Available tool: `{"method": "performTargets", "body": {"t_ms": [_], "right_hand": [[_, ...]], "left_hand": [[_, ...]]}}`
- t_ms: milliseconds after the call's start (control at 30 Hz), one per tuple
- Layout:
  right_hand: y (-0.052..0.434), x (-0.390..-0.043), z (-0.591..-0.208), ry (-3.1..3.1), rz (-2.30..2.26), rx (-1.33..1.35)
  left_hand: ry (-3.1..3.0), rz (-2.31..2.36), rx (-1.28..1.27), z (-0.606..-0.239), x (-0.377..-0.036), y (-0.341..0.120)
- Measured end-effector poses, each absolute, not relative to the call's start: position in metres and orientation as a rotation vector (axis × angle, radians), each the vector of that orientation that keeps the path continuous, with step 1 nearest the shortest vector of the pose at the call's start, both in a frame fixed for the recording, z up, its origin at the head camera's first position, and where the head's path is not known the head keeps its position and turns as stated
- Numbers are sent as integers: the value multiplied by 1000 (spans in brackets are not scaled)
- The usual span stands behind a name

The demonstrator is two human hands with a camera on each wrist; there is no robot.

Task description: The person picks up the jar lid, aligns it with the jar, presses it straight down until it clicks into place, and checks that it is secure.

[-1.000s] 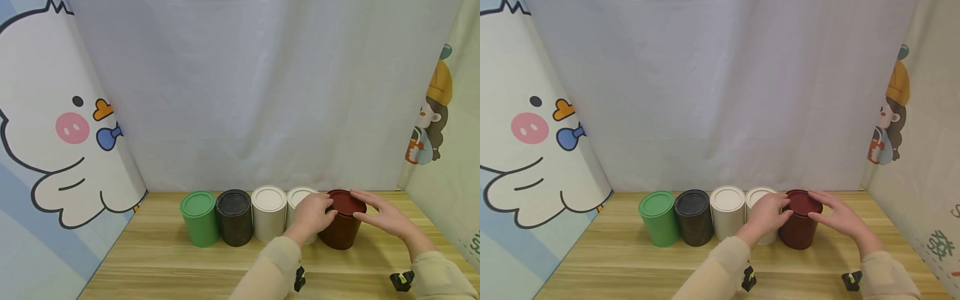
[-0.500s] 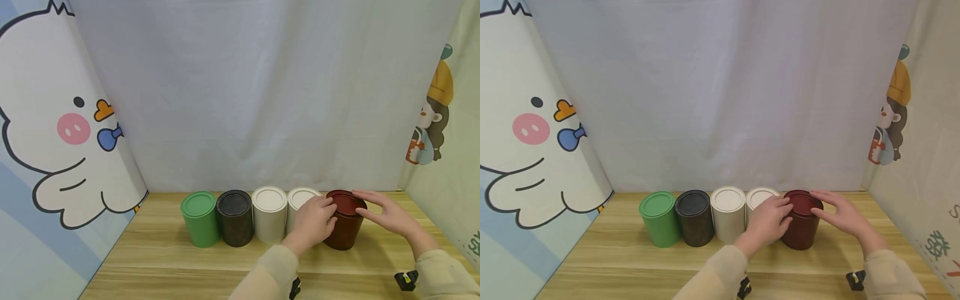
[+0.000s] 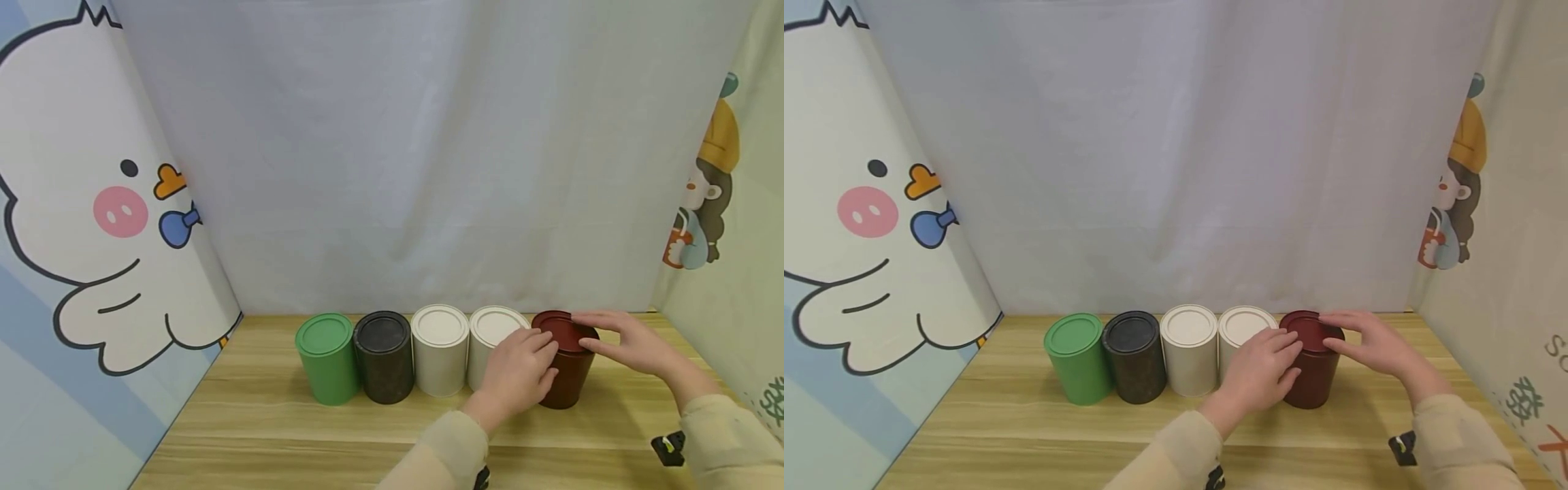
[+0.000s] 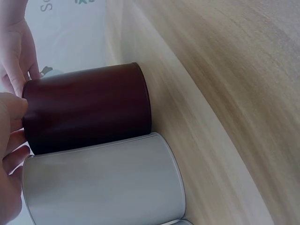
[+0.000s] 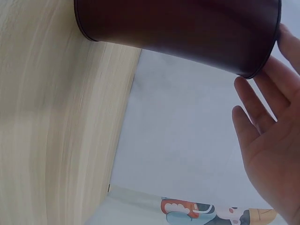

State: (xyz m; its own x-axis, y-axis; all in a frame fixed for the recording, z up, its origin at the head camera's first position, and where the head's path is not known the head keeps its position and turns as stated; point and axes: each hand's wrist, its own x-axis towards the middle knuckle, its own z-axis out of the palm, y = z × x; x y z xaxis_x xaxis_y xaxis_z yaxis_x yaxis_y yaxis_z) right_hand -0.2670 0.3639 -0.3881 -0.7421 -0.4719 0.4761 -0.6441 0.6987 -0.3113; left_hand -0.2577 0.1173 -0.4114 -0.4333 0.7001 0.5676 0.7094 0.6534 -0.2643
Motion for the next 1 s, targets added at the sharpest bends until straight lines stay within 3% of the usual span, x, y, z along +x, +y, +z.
{"method": "performTargets", "body": {"t_ms": [1000], "right_hand": [[360, -261, -381, -2721, 618, 750]], "left_hand": [[-2221, 16, -1038, -416, -254, 121]]}}
